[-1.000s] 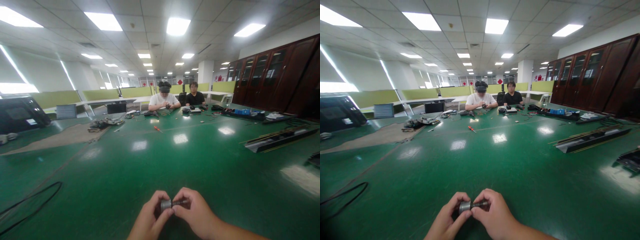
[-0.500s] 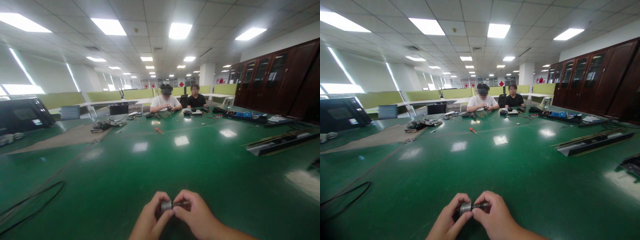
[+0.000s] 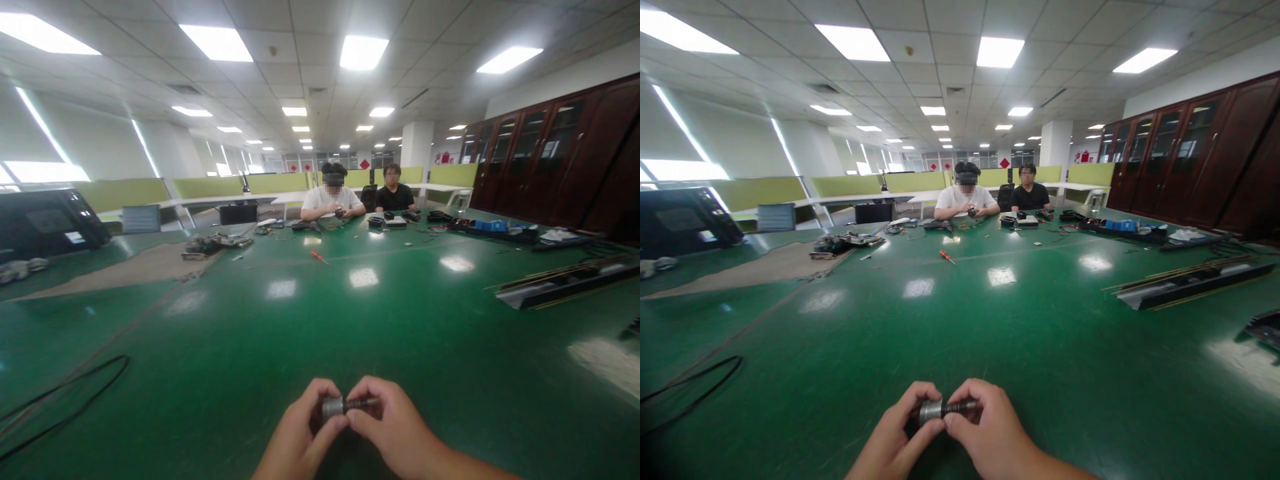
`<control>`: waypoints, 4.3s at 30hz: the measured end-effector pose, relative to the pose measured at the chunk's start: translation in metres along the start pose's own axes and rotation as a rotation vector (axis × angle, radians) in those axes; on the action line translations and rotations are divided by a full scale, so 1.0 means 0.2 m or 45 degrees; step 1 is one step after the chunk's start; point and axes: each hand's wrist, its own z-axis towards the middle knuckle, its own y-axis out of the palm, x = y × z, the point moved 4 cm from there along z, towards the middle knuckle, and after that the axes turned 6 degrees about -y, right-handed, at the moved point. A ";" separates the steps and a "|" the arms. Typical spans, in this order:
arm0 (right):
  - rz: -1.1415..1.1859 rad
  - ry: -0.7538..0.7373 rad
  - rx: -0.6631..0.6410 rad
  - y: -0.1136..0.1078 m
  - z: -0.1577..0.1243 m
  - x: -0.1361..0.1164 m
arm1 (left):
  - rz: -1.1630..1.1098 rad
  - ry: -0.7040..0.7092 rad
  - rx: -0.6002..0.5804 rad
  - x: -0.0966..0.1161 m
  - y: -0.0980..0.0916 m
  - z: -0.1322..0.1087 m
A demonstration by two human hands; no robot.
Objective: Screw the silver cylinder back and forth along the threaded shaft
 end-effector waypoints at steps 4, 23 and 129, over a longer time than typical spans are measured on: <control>0.016 0.007 0.000 -0.01 0.00 0.00 | 0.001 -0.013 -0.007 -0.01 0.00 0.00; 0.071 0.052 -0.018 -0.01 0.00 -0.01 | -0.008 -0.019 -0.045 -0.02 0.01 0.01; 0.106 0.085 -0.063 -0.03 -0.03 -0.01 | -0.070 -0.019 0.050 -0.01 -0.01 0.01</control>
